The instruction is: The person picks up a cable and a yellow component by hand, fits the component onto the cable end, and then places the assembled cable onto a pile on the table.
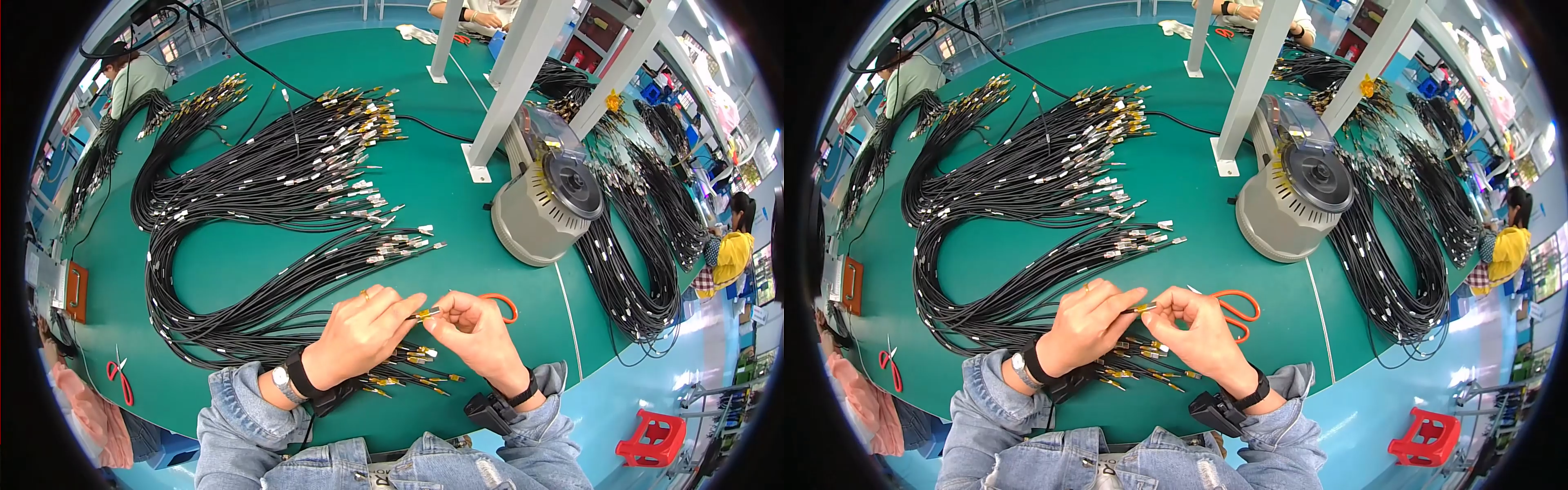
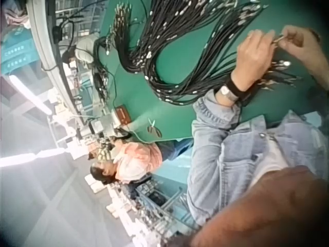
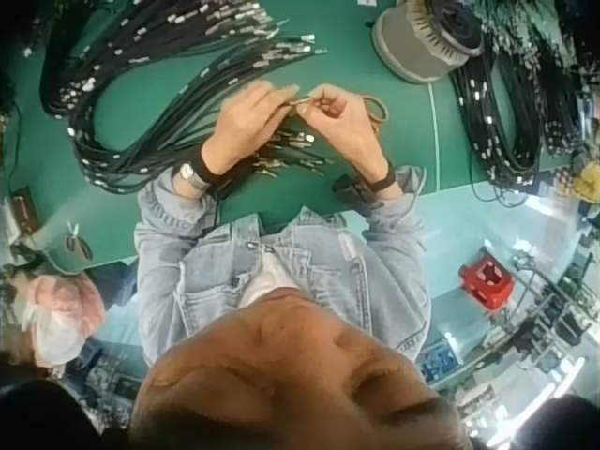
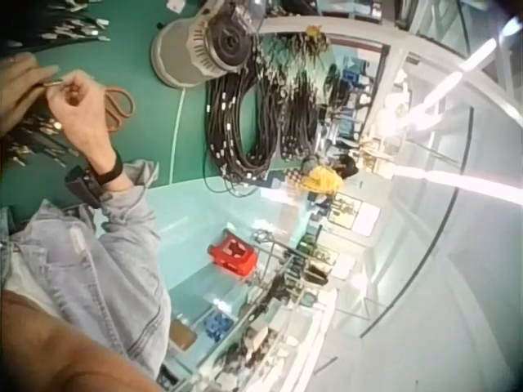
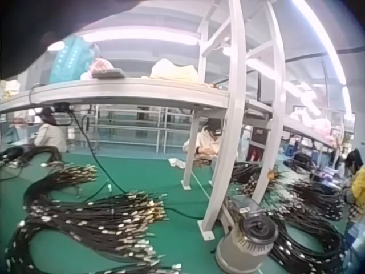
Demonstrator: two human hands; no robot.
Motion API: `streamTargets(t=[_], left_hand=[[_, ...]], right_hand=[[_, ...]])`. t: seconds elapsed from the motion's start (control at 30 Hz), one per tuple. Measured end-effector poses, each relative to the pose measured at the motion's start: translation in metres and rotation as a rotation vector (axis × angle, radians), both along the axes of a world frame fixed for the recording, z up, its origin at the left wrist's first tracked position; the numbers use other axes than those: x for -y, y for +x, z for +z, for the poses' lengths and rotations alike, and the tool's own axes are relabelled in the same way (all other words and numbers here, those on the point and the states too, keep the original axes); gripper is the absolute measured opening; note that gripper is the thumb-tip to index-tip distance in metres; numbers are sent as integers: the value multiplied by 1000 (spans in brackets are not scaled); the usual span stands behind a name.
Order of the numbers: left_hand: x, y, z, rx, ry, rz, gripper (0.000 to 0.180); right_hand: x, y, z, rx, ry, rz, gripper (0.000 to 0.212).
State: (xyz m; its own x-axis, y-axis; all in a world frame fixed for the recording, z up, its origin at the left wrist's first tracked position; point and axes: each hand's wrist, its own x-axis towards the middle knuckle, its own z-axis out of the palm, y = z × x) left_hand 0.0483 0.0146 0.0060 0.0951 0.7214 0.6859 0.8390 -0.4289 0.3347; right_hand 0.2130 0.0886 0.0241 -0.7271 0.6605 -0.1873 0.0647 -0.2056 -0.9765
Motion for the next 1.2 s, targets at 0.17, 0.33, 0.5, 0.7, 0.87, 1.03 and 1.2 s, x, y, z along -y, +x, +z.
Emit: streamTargets(t=[0.17,0.33,0.5,0.7,0.87,1.03,1.2], left_hand=[[-1,-10,4,201,-212,-172,23],[5,-7,6,54,-110,-9,23],[8,-5,8,-116,-32,133,26],[8,-1,7,-107,-20,141,29],[8,0,6,-112,-21,151,28],[9,2,6,-128,-30,165,27],[10,2,6,-117,-44,170,26]], right_hand=[[-2,0,-8,9,63,-5,10],[1,-5,-2,-15,-48,-65,16],[5,-9,7,-106,-96,-55,22],[3,-8,-9,-156,-81,-77,13],[4,-6,-10,-157,-94,-100,7],[6,-6,-9,-146,-77,-112,7],[12,-9,-11,-128,110,-176,5]])
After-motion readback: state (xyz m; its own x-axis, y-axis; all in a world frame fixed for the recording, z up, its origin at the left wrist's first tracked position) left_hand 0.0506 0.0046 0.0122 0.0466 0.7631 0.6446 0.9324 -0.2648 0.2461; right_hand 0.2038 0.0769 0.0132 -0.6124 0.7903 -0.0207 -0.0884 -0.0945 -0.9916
